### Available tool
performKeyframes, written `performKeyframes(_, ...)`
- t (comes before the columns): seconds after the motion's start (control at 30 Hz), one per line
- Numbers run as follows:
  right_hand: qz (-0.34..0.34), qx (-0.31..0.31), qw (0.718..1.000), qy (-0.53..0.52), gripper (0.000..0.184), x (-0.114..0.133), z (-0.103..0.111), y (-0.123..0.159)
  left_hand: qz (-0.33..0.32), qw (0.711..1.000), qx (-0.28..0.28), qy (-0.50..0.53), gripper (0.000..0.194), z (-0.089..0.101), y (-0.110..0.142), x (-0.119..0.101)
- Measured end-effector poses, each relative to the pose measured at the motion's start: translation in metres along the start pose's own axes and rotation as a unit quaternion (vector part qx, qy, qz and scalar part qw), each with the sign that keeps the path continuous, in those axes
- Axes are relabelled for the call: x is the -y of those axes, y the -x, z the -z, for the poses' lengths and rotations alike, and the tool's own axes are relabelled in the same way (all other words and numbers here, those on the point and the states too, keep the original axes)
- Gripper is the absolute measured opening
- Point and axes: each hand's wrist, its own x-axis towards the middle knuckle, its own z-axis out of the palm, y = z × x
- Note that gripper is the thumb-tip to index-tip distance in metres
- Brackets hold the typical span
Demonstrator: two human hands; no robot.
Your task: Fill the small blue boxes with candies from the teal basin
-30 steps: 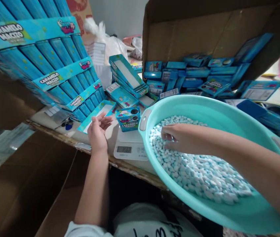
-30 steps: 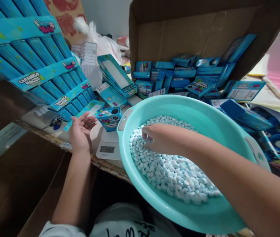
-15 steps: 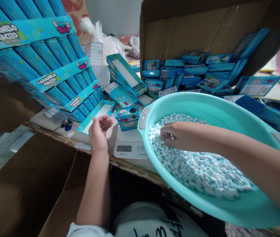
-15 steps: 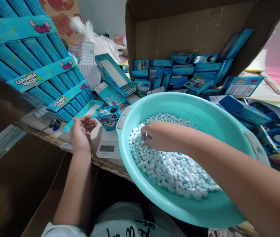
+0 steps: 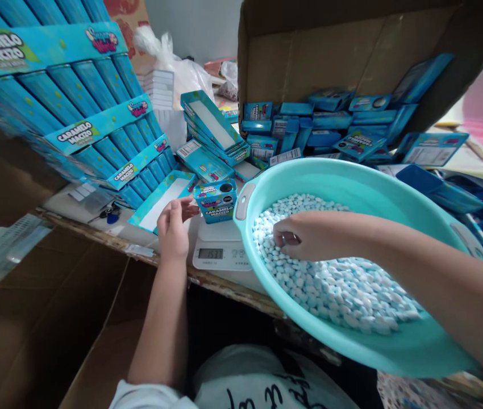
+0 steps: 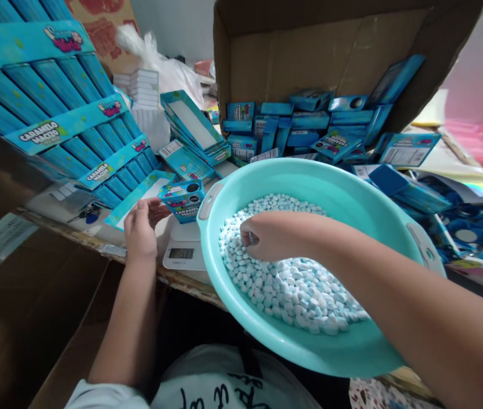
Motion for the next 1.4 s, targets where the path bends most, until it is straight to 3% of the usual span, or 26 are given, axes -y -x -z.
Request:
performKeyframes(0.37, -0.014, 0.013, 1.0, 0.01, 0.022, 0.008, 0.005, 0.005, 0.005, 1.0, -0.002, 0.023, 0.041, 0.0, 0.0, 0.0)
performKeyframes(0.8, 0.016, -0.001, 1.0, -0.018, 0.01, 0.003, 0.004, 0.005, 0.005, 1.0, 0.006, 0.029, 0.04, 0.003, 0.0, 0.002)
performKeyframes(1.03, 0.039, -0.091, 0.993, -0.059, 0.01, -0.003, 0.011, 0.011, 0.032, 0.999, 0.003, 0.012, 0.048, 0.004, -0.002, 0.005)
performKeyframes(1.23, 0.063, -0.219, 0.964, -0.134, 0.014, 0.008, 0.048, 0.01, 0.076, 0.997, 0.008, 0.006, 0.05, 0.006, 0.0, 0.007)
performKeyframes(1.4, 0.157, -0.271, 0.946, -0.088, 0.014, 0.043, 0.095, -0.02, 0.097, 0.995, 0.011, -0.005, 0.051, 0.007, -0.002, 0.01)
